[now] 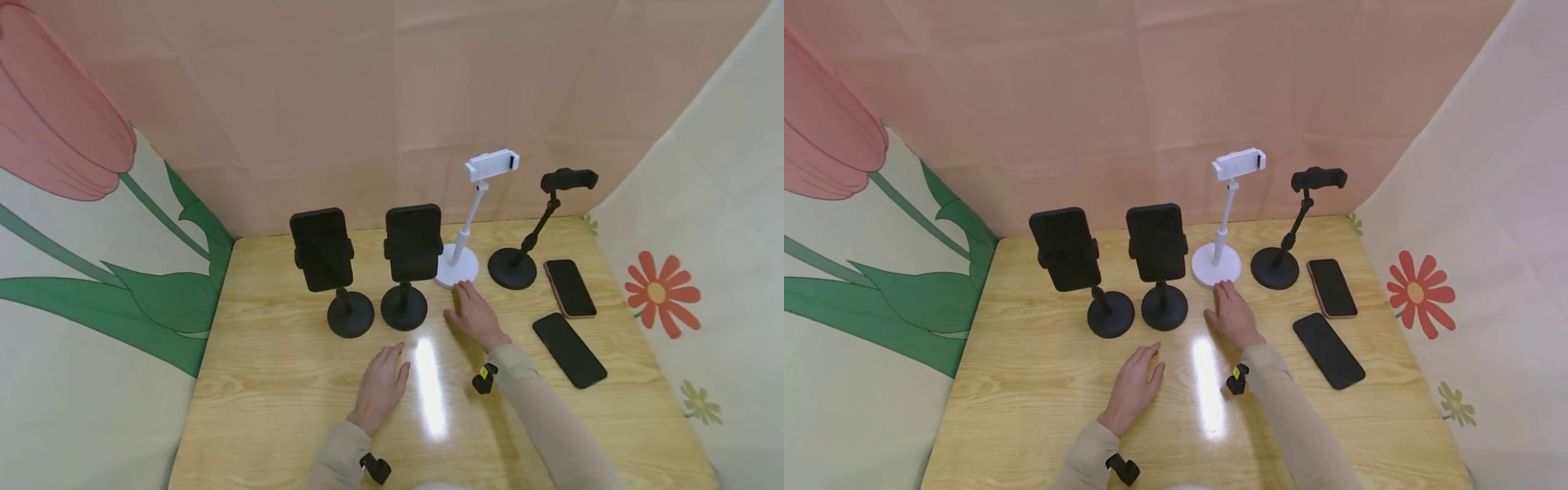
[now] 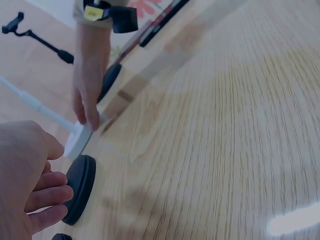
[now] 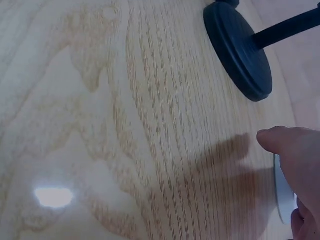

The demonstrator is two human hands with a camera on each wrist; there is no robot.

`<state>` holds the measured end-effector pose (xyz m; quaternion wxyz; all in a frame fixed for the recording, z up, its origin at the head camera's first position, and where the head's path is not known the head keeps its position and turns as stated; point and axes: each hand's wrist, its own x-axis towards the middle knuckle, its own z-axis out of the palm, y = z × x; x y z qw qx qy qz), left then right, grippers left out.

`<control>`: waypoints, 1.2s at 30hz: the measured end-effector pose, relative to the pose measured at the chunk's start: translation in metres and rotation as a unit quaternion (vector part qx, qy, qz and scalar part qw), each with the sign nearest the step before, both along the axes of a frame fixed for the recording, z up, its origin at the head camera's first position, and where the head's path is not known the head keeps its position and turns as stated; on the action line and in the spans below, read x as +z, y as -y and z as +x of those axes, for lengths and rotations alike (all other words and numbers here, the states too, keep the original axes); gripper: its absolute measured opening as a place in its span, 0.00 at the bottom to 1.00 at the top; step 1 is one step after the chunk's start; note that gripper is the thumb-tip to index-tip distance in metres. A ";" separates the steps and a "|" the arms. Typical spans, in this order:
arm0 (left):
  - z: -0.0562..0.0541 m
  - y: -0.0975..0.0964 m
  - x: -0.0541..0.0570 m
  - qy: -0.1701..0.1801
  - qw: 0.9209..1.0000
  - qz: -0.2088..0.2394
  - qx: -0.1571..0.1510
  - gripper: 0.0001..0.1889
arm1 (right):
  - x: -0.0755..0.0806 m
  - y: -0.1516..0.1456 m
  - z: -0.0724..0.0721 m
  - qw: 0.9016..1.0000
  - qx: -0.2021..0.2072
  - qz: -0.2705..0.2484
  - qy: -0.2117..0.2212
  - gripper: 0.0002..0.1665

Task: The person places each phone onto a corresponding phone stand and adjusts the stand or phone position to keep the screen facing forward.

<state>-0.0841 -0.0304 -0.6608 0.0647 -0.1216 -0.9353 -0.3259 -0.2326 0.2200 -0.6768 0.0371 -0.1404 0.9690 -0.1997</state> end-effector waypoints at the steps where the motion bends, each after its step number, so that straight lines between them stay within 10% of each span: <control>1: 0.000 -0.002 0.000 -0.001 1.000 -0.002 -0.001 0.21 | -0.001 0.000 0.001 1.000 0.002 0.001 -0.005 0.43; 23: -0.038 -0.039 0.005 -0.056 0.996 -0.057 -0.046 0.19 | 0.005 0.006 0.046 1.000 -0.018 -0.001 0.021 0.44; 36: -0.058 -0.066 0.000 0.001 0.994 -0.094 -0.051 0.23 | 0.006 0.009 0.059 0.999 -0.032 -0.010 0.004 0.41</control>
